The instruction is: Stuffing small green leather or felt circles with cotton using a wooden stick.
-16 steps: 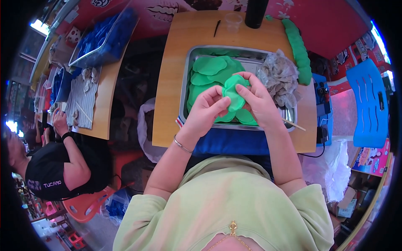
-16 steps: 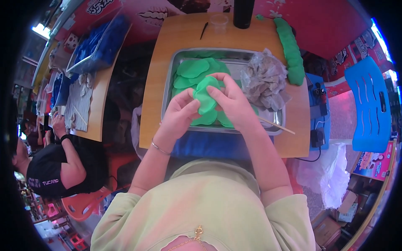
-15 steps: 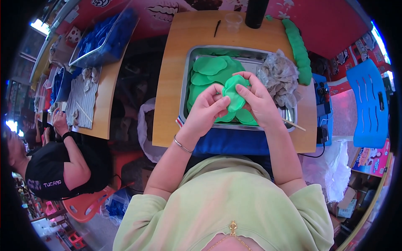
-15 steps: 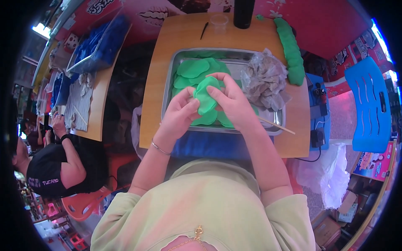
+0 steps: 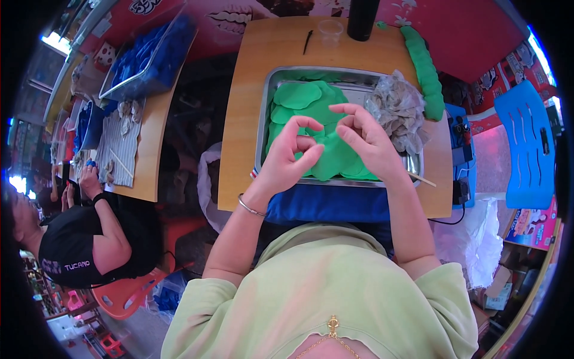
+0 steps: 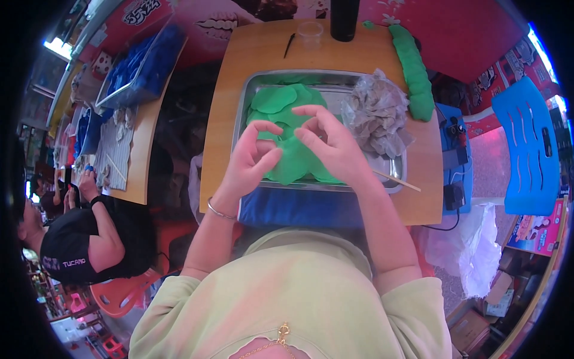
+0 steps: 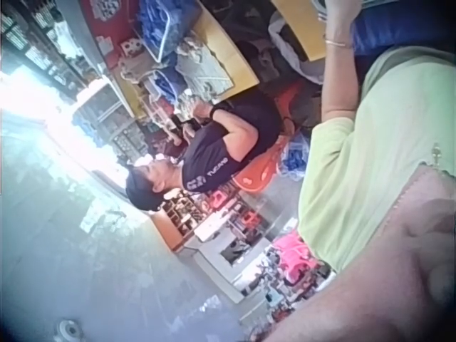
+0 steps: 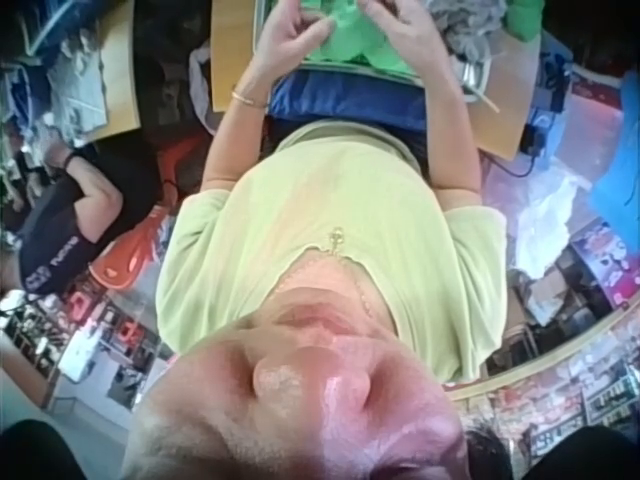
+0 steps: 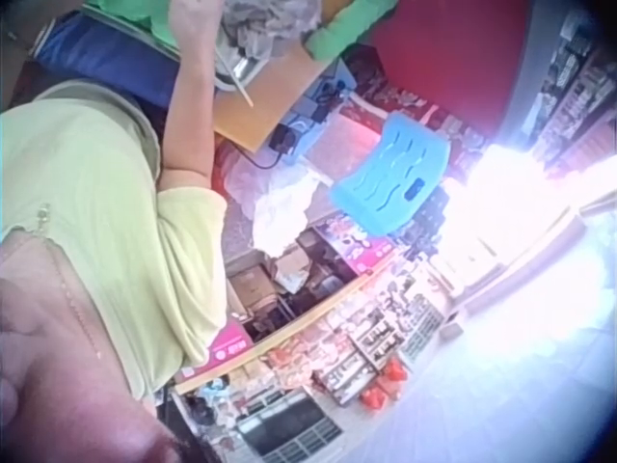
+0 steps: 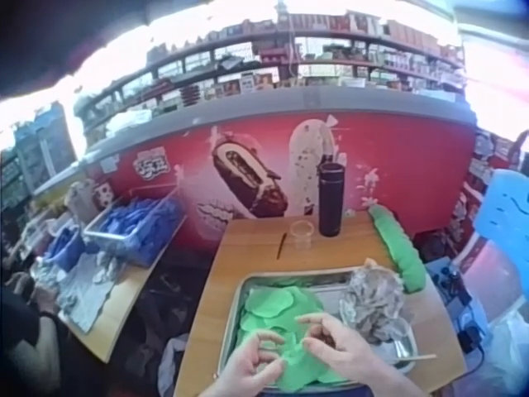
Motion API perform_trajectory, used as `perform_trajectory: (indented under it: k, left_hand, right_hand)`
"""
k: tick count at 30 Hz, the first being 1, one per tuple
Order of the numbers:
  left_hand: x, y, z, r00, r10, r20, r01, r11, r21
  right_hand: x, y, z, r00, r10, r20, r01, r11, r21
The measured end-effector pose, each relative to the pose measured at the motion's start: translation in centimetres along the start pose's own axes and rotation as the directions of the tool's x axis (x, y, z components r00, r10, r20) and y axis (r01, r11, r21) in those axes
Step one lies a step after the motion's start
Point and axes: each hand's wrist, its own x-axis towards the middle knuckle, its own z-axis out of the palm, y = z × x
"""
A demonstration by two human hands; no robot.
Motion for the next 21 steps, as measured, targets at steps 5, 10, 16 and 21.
perform_trajectory:
  k: [5, 10, 16, 21]
  left_hand:
    - [0.0, 1.0, -0.7, 0.987, 0.148, 0.059, -0.159, 0.930, 0.331]
    - [0.0, 1.6, -0.7, 0.964, 0.238, 0.117, -0.265, 0.887, 0.378]
    - [0.3, 1.1, -0.3, 0.974, 0.224, 0.020, -0.224, 0.962, 0.154]
    - [-0.1, -0.6, 1.0, 0.987, 0.036, -0.157, -0.071, 0.973, -0.221]
  right_hand:
    - [-0.5, -1.2, -0.9, 0.994, 0.048, 0.097, -0.043, 0.997, -0.060]
    - [-0.6, -1.3, -0.7, 0.960, -0.110, 0.257, 0.183, 0.942, -0.281]
    - [-0.5, -1.1, -0.3, 0.975, -0.040, 0.218, 0.090, 0.970, -0.225]
    - [-1.1, -0.8, 0.0, 0.959, -0.233, 0.160, 0.238, 0.971, -0.010]
